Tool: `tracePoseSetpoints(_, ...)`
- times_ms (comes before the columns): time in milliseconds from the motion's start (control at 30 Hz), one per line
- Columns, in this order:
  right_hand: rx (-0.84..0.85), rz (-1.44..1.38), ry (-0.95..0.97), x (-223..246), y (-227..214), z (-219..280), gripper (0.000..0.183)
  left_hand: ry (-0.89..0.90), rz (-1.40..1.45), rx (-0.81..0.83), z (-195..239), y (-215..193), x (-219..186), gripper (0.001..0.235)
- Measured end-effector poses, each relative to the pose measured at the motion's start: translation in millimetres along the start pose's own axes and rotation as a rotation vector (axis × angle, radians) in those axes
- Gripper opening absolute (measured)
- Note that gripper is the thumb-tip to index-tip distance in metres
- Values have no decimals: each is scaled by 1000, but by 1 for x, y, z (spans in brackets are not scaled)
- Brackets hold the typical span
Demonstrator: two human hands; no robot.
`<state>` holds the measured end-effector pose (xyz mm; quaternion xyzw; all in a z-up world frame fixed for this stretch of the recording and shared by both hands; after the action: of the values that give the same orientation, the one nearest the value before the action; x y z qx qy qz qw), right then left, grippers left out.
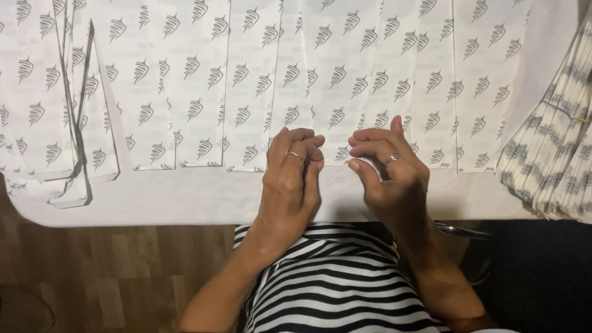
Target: Laying out paper wrappers, applying glue to the edges, and folding them to assemble bags.
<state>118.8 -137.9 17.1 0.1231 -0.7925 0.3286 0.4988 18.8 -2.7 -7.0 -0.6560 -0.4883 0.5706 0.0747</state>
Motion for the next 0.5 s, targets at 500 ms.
tracePoseSetpoints(500, -14, 10, 10, 12, 0, -3, 11, 5, -71, -75, 0, -2, -16, 13)
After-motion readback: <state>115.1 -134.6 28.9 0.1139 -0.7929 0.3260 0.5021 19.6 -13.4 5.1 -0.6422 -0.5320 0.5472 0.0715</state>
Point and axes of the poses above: each hand's wrist, its own z-axis away from the middle knuckle, its own y-axis out of the palm, x = y × z, the point moved 2 cm from there along -z, towards the middle knuckle, and after that the axes turned 13 degrees about -z, right-handed, at the moved point
